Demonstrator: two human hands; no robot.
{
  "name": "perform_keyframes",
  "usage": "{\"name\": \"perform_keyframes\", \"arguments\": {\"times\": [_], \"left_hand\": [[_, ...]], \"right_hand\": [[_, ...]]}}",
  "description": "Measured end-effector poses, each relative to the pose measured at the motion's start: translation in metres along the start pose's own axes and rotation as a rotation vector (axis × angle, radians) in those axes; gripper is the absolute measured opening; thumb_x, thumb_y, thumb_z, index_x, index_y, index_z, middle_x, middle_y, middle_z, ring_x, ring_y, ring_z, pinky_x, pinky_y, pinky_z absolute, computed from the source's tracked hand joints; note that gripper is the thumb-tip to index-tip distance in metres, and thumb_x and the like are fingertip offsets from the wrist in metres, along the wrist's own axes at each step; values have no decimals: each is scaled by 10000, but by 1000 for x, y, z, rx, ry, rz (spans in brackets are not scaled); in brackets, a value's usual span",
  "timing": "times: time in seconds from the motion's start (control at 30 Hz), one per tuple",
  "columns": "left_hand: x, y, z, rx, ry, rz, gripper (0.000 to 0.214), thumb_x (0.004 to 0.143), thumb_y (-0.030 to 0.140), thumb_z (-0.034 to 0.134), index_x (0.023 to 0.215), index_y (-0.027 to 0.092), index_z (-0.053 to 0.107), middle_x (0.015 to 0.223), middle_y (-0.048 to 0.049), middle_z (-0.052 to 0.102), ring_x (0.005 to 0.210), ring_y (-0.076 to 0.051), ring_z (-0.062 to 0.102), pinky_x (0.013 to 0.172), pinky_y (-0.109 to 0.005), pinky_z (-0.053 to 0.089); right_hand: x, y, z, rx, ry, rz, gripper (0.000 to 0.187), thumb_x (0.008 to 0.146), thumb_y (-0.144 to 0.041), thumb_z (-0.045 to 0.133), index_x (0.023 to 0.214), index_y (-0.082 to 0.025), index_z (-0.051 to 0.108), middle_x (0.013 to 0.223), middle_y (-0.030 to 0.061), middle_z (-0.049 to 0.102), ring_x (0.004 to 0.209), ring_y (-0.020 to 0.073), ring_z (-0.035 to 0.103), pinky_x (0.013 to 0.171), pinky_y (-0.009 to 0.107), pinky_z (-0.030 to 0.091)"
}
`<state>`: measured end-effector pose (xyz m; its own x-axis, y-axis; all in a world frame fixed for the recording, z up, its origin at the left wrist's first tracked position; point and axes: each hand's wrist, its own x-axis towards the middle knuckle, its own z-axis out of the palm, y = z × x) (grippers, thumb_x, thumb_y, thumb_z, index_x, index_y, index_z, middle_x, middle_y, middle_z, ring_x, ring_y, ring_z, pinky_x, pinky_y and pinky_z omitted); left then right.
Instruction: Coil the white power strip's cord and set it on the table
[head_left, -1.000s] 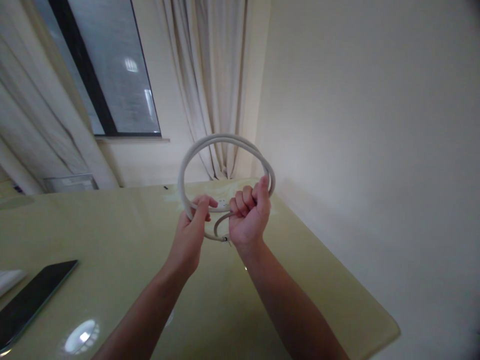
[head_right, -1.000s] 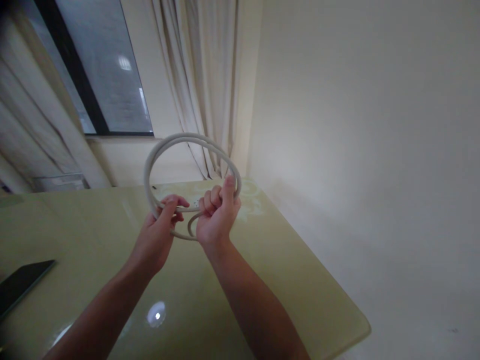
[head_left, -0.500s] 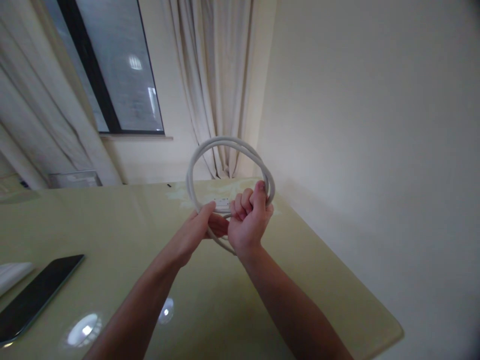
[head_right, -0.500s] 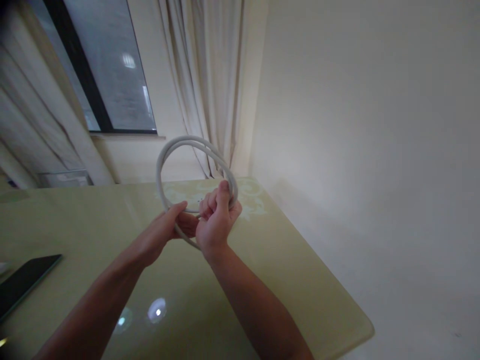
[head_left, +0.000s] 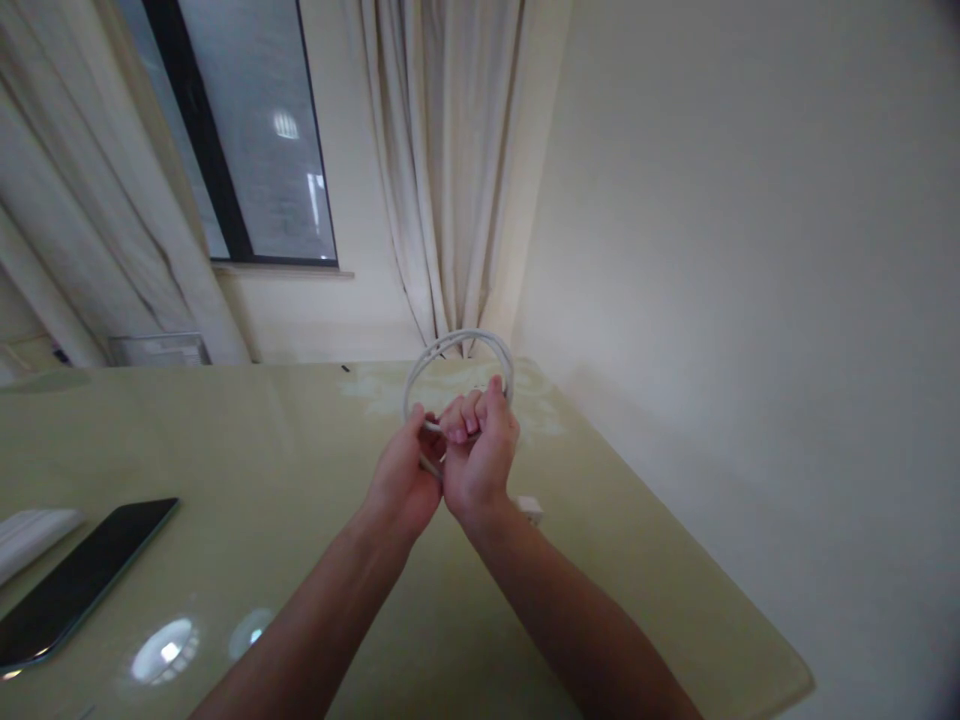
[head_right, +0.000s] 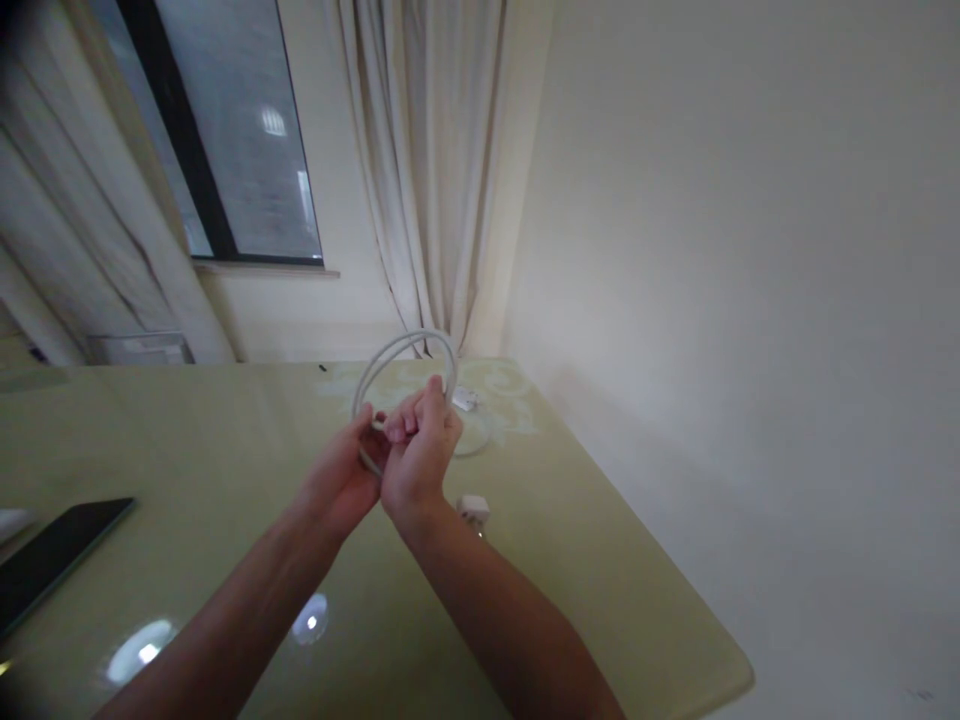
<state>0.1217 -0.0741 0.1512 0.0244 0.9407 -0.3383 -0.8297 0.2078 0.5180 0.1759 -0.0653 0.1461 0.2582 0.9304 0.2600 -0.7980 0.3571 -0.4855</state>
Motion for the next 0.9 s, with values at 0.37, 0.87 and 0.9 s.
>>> {"name": "perform_keyframes", "arguments": {"times": [0.37, 0.87, 0.9], "left_hand": [[10, 54, -23, 511, -216, 436, 303, 926, 290, 738, 762, 201, 499, 549, 127, 297, 393, -42, 216, 356, -144, 232], [-26, 103, -43, 1201, -362, 836, 414, 850, 514, 789, 681, 155, 671, 582, 27, 369, 503, -84, 285, 418, -195, 187], [-26, 107, -46, 1128, -396, 809, 408, 841, 490, 803, 661, 153, 659, 569, 31, 353, 493, -82, 273, 416, -198, 184]], "right_hand": [[44, -6, -25, -305, 59, 195, 295, 668, -344, 807, 760, -209, 562, 547, -124, 426, 451, 55, 346, 446, 209, 274], [83, -21, -64, -893, -412, -155, 654, 847, -595, 755, 1398, -283, 589, 1486, 120, 588, 1305, 271, 576, 1034, 410, 483], [85, -17, -68, -996, -429, -208, 724, 805, -546, 811, 1432, -284, 563, 1543, 128, 548, 1363, 292, 537, 1080, 440, 450]]}}
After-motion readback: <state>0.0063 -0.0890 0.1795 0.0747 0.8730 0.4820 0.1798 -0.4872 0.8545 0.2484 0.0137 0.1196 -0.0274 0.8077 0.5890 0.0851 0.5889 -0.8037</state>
